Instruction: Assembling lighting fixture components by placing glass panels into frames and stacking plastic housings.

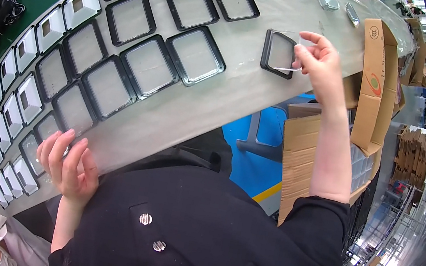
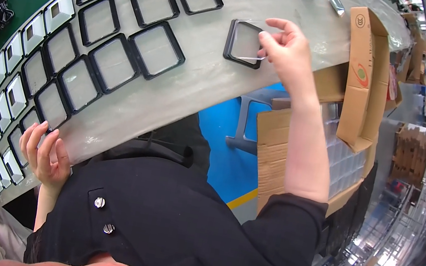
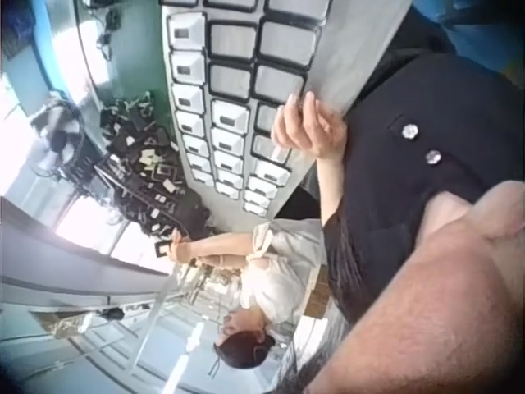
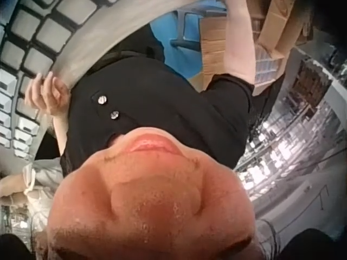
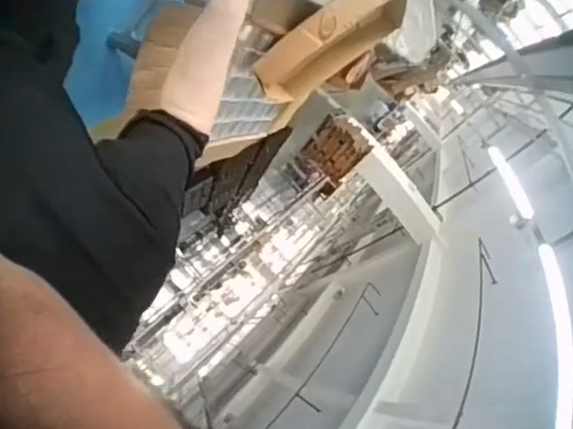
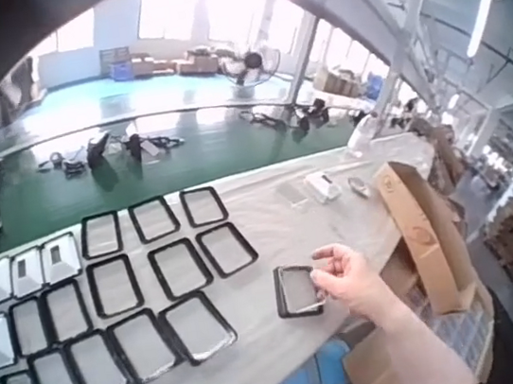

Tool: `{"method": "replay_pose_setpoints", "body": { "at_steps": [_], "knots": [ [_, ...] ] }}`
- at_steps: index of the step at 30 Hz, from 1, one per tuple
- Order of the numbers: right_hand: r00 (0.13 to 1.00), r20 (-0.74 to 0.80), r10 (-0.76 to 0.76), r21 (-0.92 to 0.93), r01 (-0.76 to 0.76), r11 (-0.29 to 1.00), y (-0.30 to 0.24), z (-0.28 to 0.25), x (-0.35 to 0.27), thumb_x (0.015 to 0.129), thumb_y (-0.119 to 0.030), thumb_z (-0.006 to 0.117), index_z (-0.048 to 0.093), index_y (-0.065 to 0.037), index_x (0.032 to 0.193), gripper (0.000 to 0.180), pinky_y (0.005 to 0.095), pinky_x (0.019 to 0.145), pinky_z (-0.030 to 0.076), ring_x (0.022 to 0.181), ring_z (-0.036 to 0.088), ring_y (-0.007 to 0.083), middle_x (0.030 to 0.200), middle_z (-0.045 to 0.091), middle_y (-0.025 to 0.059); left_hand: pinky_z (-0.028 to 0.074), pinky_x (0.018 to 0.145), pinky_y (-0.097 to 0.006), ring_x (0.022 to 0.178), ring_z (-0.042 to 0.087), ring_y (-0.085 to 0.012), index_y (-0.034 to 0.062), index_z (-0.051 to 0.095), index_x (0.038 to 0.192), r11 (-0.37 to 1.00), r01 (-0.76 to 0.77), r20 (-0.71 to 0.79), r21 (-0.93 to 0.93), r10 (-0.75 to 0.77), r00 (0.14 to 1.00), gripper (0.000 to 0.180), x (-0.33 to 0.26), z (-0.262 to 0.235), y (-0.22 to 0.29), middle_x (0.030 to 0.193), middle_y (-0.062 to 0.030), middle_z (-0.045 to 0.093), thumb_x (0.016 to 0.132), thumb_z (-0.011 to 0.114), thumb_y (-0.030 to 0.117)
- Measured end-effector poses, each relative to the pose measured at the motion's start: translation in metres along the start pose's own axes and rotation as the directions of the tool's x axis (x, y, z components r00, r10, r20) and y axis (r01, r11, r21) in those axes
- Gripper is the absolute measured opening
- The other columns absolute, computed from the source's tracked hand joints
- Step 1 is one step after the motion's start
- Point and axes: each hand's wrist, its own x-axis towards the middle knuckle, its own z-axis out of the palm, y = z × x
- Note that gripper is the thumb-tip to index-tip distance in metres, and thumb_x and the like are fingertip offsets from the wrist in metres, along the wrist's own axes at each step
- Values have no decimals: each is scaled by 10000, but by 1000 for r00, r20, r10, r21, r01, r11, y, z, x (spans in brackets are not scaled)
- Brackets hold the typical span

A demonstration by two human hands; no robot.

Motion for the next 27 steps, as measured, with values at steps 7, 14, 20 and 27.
{"method": "replay_pose_setpoints", "body": {
  "at_steps": [7,14,20,27],
  "knots": [
    [999,2,46,204,-45,978,14,-7,-18,914,-100,609,515,37,1284,406,195,717,448,786,557,58,855,624,1,382,975,-457,1151,525,-327,48,634,1119,969,-153,190,-196,190,963,336,67,-8,45,1225,-132,585,785,655,81],
    [995,-95,20,439,23,898,-3,-36,-72,926,-93,595,624,-21,1108,198,182,604,369,712,492,39,820,571,-22,347,1060,-432,1291,414,-328,63,507,1286,835,-429,271,-345,526,806,636,177,99,136,1360,-197,450,729,743,259],
    [997,-40,-60,588,72,805,-8,-30,-130,929,-70,604,595,-45,1081,154,198,702,450,806,552,85,923,593,15,372,1021,-440,1315,411,-346,162,543,1316,936,-240,763,-258,350,543,682,224,164,167,1390,-198,451,693,718,378],
    [997,71,-40,761,-28,648,26,-31,-131,977,-137,557,591,-44,1076,141,224,676,460,746,540,98,859,585,27,489,847,-369,1076,571,-303,162,598,1227,933,-250,668,-257,359,652,646,221,144,162,1189,-178,547,668,742,452]
  ]
}}
